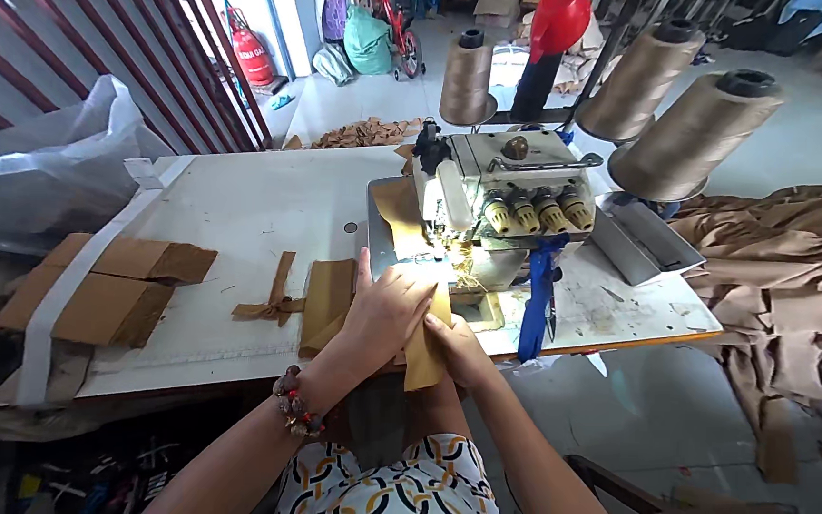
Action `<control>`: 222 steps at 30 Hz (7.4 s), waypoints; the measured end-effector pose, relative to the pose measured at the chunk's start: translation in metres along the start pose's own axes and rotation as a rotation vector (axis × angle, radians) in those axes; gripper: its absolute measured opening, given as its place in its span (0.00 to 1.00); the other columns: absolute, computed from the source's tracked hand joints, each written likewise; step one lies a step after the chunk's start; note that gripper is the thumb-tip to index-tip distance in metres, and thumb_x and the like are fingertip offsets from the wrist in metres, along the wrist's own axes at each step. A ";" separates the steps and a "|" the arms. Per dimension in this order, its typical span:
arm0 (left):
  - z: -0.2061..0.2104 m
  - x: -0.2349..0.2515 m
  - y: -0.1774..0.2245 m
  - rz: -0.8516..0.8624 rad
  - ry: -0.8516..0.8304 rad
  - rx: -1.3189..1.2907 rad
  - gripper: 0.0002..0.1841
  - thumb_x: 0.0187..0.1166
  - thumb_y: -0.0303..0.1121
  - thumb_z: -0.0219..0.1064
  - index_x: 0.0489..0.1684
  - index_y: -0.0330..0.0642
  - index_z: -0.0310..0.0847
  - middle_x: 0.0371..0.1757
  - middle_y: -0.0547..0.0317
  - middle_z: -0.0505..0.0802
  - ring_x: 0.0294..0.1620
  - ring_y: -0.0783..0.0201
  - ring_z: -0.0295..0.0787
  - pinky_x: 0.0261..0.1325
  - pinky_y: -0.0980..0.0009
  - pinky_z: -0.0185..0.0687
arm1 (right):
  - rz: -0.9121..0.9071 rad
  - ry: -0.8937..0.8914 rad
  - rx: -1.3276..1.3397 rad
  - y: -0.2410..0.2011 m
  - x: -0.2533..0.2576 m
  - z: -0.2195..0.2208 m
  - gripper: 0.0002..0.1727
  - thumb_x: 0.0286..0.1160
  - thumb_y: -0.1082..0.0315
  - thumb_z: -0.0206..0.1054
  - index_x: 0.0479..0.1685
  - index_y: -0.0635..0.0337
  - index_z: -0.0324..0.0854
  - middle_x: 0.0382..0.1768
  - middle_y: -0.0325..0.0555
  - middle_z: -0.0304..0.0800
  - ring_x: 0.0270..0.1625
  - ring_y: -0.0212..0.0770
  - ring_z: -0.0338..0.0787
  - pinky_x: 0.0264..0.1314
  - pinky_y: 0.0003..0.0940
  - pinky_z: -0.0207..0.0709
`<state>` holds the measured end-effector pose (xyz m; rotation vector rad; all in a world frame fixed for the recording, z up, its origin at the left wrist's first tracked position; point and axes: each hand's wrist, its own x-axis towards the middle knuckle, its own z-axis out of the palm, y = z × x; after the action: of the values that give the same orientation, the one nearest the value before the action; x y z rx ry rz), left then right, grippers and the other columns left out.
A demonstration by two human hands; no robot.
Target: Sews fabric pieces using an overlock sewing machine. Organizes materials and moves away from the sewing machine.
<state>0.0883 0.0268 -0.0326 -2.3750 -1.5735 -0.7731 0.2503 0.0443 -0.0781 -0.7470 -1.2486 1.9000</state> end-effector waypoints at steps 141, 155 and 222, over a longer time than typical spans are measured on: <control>-0.002 0.005 0.000 -0.021 -0.048 -0.009 0.18 0.86 0.40 0.61 0.66 0.47 0.89 0.61 0.54 0.94 0.68 0.45 0.88 0.77 0.18 0.50 | -0.023 -0.017 0.002 0.002 0.001 0.000 0.13 0.87 0.67 0.48 0.46 0.60 0.80 0.34 0.35 0.94 0.39 0.29 0.94 0.49 0.30 0.90; -0.015 0.021 -0.010 -0.035 -0.123 -0.013 0.16 0.85 0.42 0.62 0.59 0.48 0.92 0.54 0.54 0.95 0.63 0.48 0.92 0.79 0.17 0.47 | -0.083 -0.132 0.040 -0.013 0.022 -0.005 0.20 0.90 0.66 0.40 0.40 0.59 0.79 0.24 0.35 0.92 0.26 0.28 0.91 0.34 0.22 0.86; -0.021 0.076 -0.060 -0.207 -0.316 -0.174 0.28 0.78 0.50 0.73 0.72 0.44 0.82 0.78 0.48 0.84 0.86 0.43 0.71 0.85 0.22 0.38 | -0.176 -0.199 0.026 0.017 0.026 -0.016 0.27 0.89 0.65 0.35 0.25 0.51 0.79 0.23 0.32 0.91 0.25 0.27 0.89 0.31 0.23 0.83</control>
<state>0.0509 0.1036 0.0174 -2.5898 -1.9753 -0.6150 0.2440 0.0691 -0.1020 -0.4261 -1.3605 1.8756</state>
